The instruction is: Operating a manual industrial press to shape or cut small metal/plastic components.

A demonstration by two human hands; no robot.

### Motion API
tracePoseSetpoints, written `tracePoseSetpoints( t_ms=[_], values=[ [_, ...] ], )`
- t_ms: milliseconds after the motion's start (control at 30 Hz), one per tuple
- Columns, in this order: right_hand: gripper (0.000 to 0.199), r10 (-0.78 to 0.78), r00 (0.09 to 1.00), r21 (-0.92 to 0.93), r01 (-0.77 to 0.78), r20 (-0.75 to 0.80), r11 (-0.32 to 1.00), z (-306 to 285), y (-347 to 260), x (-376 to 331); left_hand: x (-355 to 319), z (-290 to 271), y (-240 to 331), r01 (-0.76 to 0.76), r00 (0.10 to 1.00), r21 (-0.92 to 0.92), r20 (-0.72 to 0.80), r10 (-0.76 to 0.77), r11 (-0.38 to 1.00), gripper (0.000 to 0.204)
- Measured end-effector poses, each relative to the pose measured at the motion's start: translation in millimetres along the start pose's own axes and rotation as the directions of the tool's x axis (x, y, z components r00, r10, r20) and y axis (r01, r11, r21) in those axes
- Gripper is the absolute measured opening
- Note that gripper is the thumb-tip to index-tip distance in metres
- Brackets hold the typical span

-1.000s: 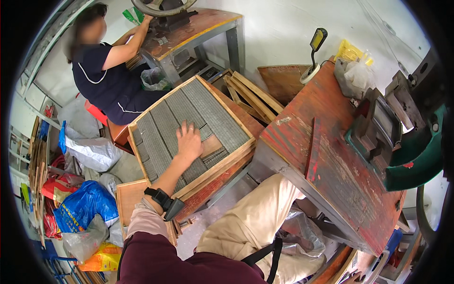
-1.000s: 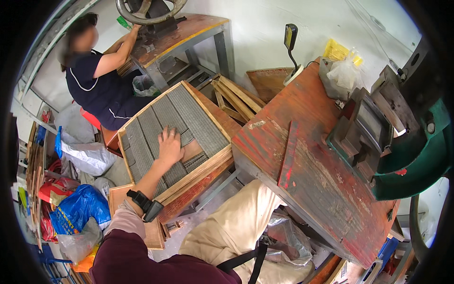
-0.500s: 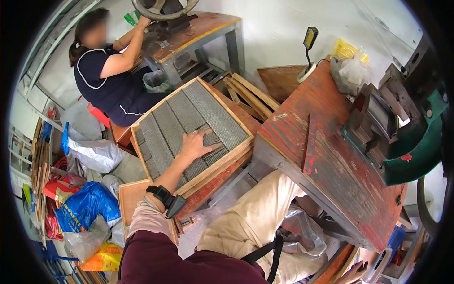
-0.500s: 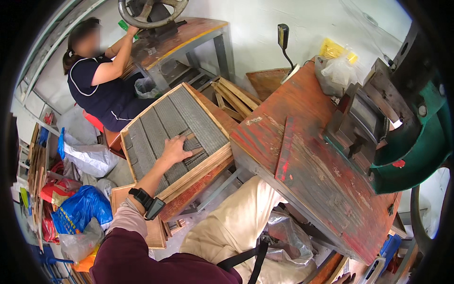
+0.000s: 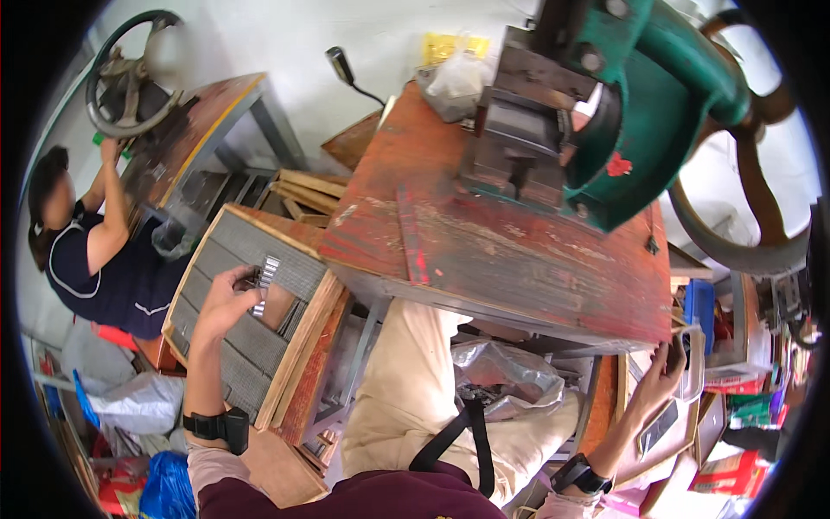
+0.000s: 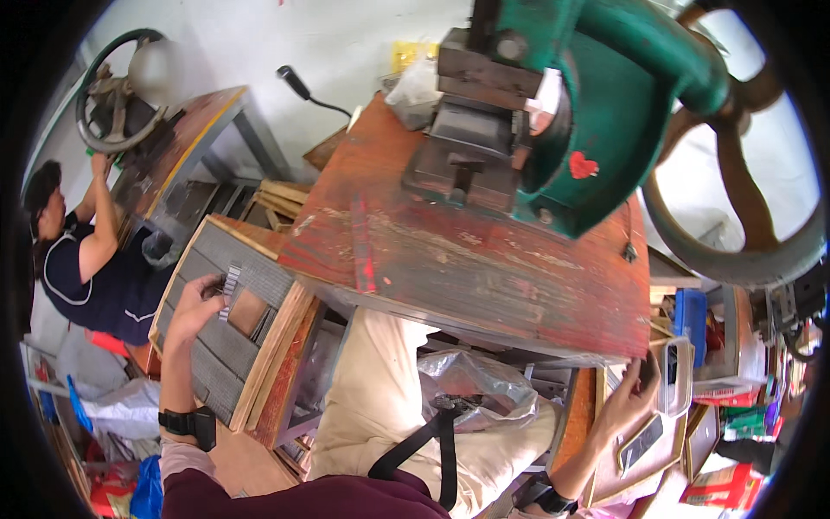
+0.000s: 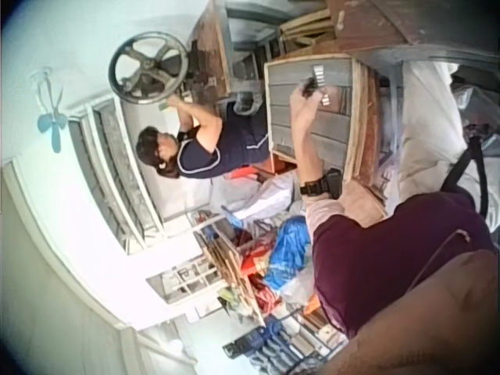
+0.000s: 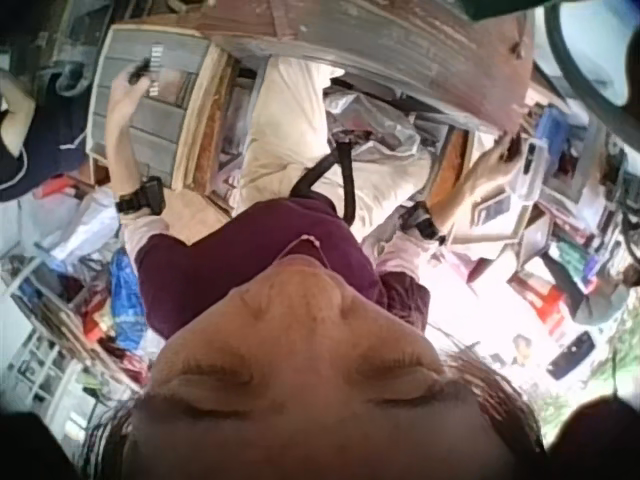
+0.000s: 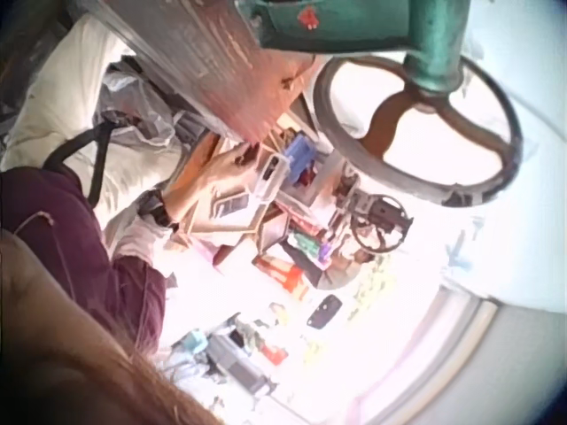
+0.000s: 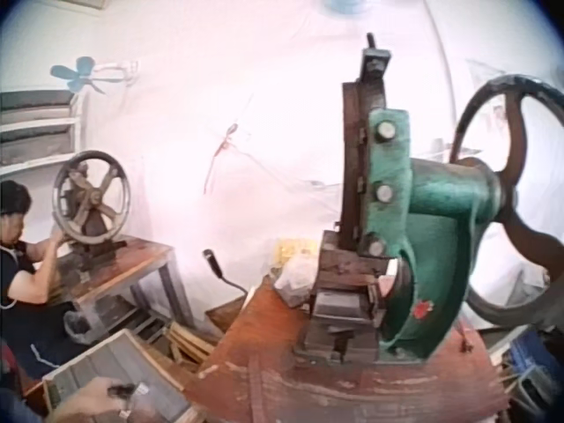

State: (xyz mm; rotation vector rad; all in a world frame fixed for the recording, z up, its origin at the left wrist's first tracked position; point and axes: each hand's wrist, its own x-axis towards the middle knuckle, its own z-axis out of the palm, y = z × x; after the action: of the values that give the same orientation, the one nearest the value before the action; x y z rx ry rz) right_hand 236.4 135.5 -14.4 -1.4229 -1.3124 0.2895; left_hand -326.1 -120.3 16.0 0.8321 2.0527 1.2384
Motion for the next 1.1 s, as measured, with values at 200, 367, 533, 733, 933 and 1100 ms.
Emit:
tracePoseSetpoints(
  t_ms=[200,367,533,733,933,1100],
  values=[
    [0.043,-0.35,0.828,0.244,0.265,0.438,0.933,53,-84,-23,21,123,130,-0.601,0.741,0.242,0.525,0.418,0.762,0.058],
    [0.078,-0.511,0.503,0.381,0.344,0.697,0.858,117,-125,-30,47,236,159,-0.864,0.503,0.405,0.705,0.501,0.298,0.054],
    [0.072,-0.5,0.396,0.354,0.386,0.77,0.852,145,-99,-6,62,270,153,-0.893,0.449,0.389,0.725,0.522,0.227,0.048],
    [0.066,-0.528,0.371,0.36,0.434,0.764,0.826,149,-94,1,55,265,137,-0.868,0.493,0.307,0.628,0.603,0.389,0.071],
    [0.065,-0.537,0.401,0.368,0.426,0.742,0.827,149,-98,-1,60,261,130,-0.854,0.503,0.223,0.583,0.638,0.47,0.066],
    [0.074,-0.562,0.468,0.378,0.432,0.682,0.819,137,-126,5,53,242,154,-0.831,0.53,0.164,0.526,0.665,0.532,0.066]
  ],
)
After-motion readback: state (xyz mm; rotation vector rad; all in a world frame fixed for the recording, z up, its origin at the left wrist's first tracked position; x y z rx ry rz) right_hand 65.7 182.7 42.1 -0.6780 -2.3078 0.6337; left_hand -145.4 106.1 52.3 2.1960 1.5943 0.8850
